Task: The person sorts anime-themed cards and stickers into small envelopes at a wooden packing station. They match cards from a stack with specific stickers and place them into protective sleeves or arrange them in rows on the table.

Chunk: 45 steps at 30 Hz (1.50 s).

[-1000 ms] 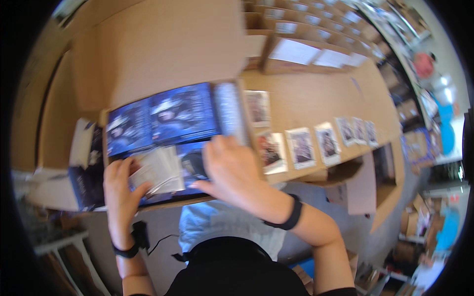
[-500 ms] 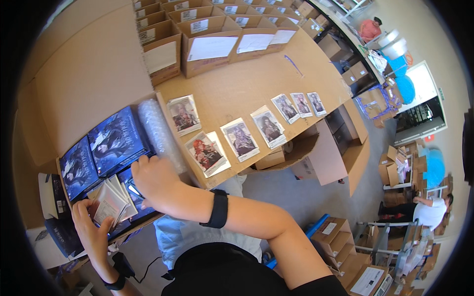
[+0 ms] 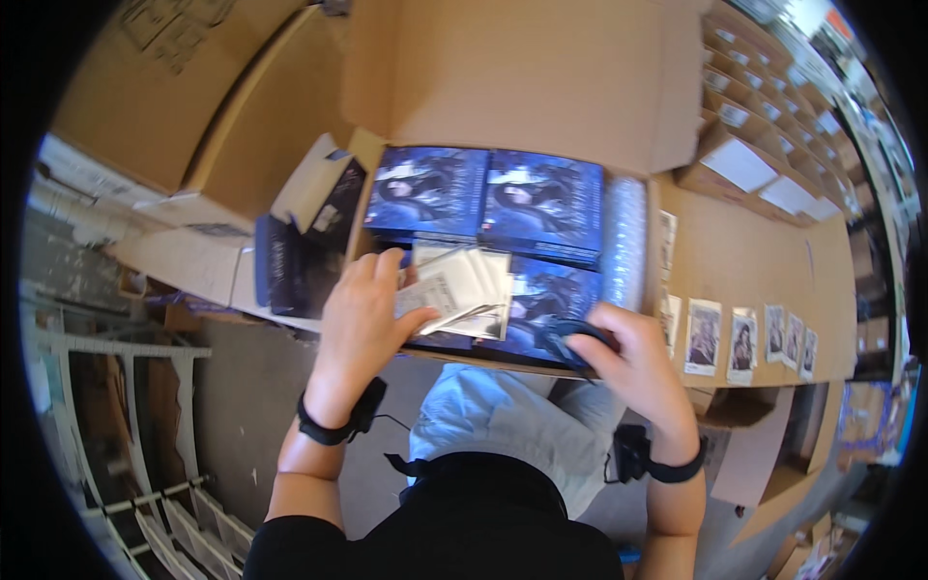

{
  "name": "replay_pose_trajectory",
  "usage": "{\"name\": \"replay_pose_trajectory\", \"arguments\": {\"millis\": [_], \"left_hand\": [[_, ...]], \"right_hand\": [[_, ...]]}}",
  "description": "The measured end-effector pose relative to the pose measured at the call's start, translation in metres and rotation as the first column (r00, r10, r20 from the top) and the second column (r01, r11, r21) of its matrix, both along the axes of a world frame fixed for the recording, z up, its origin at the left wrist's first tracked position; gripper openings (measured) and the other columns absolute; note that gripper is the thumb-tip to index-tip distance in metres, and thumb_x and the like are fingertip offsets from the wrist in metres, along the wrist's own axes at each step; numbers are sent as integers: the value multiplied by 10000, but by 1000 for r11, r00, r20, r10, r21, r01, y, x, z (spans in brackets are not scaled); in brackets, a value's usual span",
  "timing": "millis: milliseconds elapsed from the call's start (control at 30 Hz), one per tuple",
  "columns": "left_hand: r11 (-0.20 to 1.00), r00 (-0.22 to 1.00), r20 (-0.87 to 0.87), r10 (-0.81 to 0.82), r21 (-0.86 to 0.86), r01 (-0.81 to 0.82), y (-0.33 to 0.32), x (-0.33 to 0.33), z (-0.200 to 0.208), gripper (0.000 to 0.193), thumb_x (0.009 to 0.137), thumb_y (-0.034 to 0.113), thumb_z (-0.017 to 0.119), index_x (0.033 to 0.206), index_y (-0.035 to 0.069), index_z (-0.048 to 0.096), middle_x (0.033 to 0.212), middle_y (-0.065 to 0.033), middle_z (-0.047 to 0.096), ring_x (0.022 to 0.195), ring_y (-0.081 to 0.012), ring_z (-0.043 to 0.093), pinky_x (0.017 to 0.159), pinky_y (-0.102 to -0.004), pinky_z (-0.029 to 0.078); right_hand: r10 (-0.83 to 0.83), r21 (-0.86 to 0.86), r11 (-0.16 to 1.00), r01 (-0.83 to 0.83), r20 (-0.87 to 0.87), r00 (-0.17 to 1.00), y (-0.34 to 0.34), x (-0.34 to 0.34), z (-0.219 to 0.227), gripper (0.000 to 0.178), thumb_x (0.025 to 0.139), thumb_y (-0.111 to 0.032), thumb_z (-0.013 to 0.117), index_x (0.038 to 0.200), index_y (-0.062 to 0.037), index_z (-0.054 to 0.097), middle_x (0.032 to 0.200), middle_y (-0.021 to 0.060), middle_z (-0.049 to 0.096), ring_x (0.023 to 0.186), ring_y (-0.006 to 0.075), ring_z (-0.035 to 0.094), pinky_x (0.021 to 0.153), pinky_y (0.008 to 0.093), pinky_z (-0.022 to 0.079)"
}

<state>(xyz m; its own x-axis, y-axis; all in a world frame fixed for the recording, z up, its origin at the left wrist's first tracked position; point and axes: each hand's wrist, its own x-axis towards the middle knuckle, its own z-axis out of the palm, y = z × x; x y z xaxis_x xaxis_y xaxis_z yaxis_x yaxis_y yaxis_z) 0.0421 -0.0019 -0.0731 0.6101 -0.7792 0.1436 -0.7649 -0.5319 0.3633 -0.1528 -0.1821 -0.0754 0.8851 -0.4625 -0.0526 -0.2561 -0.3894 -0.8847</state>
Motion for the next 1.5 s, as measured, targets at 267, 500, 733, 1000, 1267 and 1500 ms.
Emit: {"name": "replay_pose_trajectory", "arguments": {"millis": [267, 500, 733, 1000, 1267, 1500], "left_hand": [[995, 997, -48, -66, -78, 62, 5, 2, -2, 364, 631, 126, 727, 931, 19, 550, 816, -95, 525, 750, -251, 549, 660, -310, 445], [933, 875, -459, -151, -360, -28, 14, 0, 12, 206, 704, 15, 672, 866, -56, 567, 743, -85, 544, 615, -119, 514, 566, -234, 427], [911, 703, -589, -397, -344, 227, 2, -15, 36, 119, 700, 51, 696, 758, -25, 626, 658, -40, 585, 599, -74, 518, 541, -202, 406], [778, 445, -656, -610, -389, 493, -41, -51, 35, 133, 667, 27, 710, 769, -4, 632, 655, -58, 589, 536, -95, 492, 475, -228, 362], [733, -148, -719, -679, -676, -82, -37, -74, 9, 609, 701, 181, 738, 1200, -29, 460, 1099, -90, 550, 1006, -173, 526, 864, -326, 418], [802, 187, -787, -588, -598, 1, -44, -107, -10, 207, 863, 74, 539, 1054, -5, 534, 967, -41, 588, 869, -56, 508, 757, -221, 423]], "right_hand": [[-467, 282, 868, 409, 183, 865, 1, -43, -6, 276, 874, -139, 522, 641, -51, 403, 596, -62, 337, 578, 27, 294, 491, 197, 256], [-509, 597, 730, 333, 149, 848, 2, -52, 3, 193, 880, -172, 519, 741, -40, 491, 639, -1, 496, 444, 11, 372, 373, 167, 287], [-207, 452, 892, 22, 363, 909, 9, -51, 25, 147, 799, -90, 588, 768, 48, 548, 1154, 169, 488, 530, 41, 449, 479, 171, 377], [217, 4, 976, -220, 132, 967, 12, -54, 34, 116, 707, -35, 669, 783, 21, 602, 867, 96, 593, 594, 127, 548, 484, 240, 421], [-229, 496, 868, 24, 357, 905, 16, -80, 18, 139, 785, -75, 622, 801, 61, 600, 863, 119, 607, 633, 76, 515, 537, 181, 396], [-245, 501, 864, 42, 347, 905, 25, -79, -4, 114, 813, -65, 590, 831, 47, 581, 1003, 111, 564, 598, 47, 491, 515, 160, 392]]}}
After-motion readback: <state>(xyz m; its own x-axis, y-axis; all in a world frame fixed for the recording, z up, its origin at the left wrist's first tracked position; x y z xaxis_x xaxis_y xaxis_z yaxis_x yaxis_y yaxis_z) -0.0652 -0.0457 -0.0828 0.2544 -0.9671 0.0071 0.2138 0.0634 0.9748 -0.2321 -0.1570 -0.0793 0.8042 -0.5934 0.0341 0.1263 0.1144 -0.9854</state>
